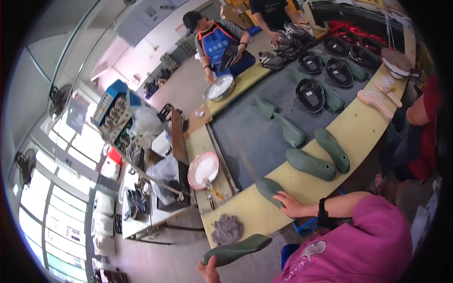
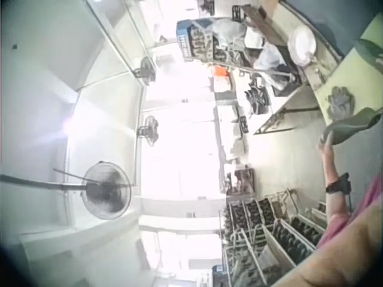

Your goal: The recorder takes shoe lasts from a rack and applies glue to the bottom surface using a brush.

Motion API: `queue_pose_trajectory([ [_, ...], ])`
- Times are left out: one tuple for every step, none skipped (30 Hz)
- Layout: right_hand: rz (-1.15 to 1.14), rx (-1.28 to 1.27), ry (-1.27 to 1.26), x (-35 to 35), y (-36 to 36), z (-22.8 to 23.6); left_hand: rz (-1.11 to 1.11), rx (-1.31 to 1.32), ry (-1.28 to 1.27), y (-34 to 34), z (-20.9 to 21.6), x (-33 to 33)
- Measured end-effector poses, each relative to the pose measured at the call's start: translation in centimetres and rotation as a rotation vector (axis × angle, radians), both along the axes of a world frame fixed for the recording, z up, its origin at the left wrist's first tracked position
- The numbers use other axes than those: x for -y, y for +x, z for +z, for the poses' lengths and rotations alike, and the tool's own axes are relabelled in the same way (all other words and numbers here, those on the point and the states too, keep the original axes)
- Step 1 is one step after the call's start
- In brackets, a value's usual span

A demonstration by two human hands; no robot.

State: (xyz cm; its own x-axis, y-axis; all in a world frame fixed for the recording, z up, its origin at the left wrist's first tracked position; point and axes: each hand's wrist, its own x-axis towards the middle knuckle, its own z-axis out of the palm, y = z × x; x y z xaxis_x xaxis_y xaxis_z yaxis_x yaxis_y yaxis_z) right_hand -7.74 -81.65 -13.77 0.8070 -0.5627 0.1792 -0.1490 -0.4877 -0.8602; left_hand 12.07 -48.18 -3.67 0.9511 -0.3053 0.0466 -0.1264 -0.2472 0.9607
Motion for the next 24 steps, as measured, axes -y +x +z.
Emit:
queue_pose_trajectory([
  [-0.024, -0.029, 0.034, 0.1, -0.5, 0.5, -0.074, 0.004, 0.083, 0.9, 0.4, 3.3],
  [-0.047, -0.062, 0.071, 0.4, -0.5, 0.5, -0.209, -0.039, 0.081, 2.2, 0.9, 6.2],
  [-0.071, -0.064, 0.065, 0.9, -0.7, 0.5, -0.349, -0.085, 0.079, 3.1, 1.4, 9.4],
  [-0.098, -0.033, 0.089, 0.9, -0.5, 0.3, -0.430, -0.107, 0.059, 3.9, 1.8, 12.3],
  [-0.130, -0.008, 0.113, 0.8, -0.4, 0.0, -0.515, -0.136, 0.038, 4.7, 1.5, 15.1],
  [-0.141, -0.019, 0.114, 0.6, -0.3, -0.1, -0.590, -0.187, 0.057, 5.9, 0.7, 17.6],
  [-0.154, -0.002, 0.073, 0.3, 0.1, 0.0, -0.665, -0.238, 0.077, 7.4, -0.5, 19.5],
  [-0.164, 0.018, 0.021, 0.7, 0.5, 0.1, -0.706, -0.290, 0.046, 8.5, -2.2, 21.4],
  [-0.174, 0.009, 0.007, 1.0, 1.0, 0.0, -0.748, -0.341, 0.009, 9.2, -3.9, 23.5],
  [-0.183, -0.016, 0.012, 1.0, 1.3, -0.2, -0.817, -0.407, -0.020, 9.9, -5.3, 25.7],
  [-0.191, -0.041, 0.021, 0.7, 1.6, -0.5, -0.884, -0.474, -0.045, 10.2, -6.4, 27.4],
  [-0.210, -0.017, 0.041, 1.0, 1.8, -1.2, -0.944, -0.450, -0.016, 10.2, -7.4, 29.3],
  [-0.218, -0.023, 0.038, 0.9, 1.8, -1.0, -1.000, -0.421, 0.021, 10.3, -8.4, 30.7],
  [-0.232, -0.014, 0.041, 0.8, 1.9, -0.4, -1.030, -0.141, 0.095, 10.4, -10.1, 31.7],
  [-0.242, -0.005, 0.044, 0.4, 2.2, 0.0, -1.041, 0.140, 0.169, 10.0, -11.9, 32.4],
  [-0.253, -0.047, -0.004, 0.1, 2.5, 0.0, -1.051, 0.305, 0.171, 8.8, -13.8, 32.5],
  [-0.255, -0.056, -0.010, -0.2, 2.9, 0.1, -1.052, 0.470, 0.171, 7.6, -15.4, 32.6],
  [-0.307, -0.082, 0.003, -0.3, 3.0, 0.2, -1.061, 0.463, 0.159, 5.6, -14.8, 32.6],
  [-0.375, -0.111, 0.019, -0.3, 2.6, 0.1, -1.086, 0.491, 0.391, 2.5, -12.6, 31.9],
  [-0.370, -0.118, 0.049, -0.4, 2.9, 0.3, -1.079, 0.512, 0.630, 0.8, -10.7, 30.6],
  [-0.391, -0.139, 0.052, -0.2, 2.9, 0.1, -1.106, 0.499, 0.620, -0.2, -10.1, 30.2],
  [-0.373, -0.136, 0.012, 0.1, 3.3, -0.3, -1.047, 0.415, 0.598, -0.7, -9.8, 29.2],
  [-0.344, -0.131, -0.027, 0.4, 3.9, -0.3, -0.977, 0.328, 0.581, -0.7, -10.0, 28.2],
  [-0.312, -0.149, 0.014, 0.8, 4.2, -0.2, -0.932, 0.322, 0.500, -0.6, -10.6, 27.6],
])
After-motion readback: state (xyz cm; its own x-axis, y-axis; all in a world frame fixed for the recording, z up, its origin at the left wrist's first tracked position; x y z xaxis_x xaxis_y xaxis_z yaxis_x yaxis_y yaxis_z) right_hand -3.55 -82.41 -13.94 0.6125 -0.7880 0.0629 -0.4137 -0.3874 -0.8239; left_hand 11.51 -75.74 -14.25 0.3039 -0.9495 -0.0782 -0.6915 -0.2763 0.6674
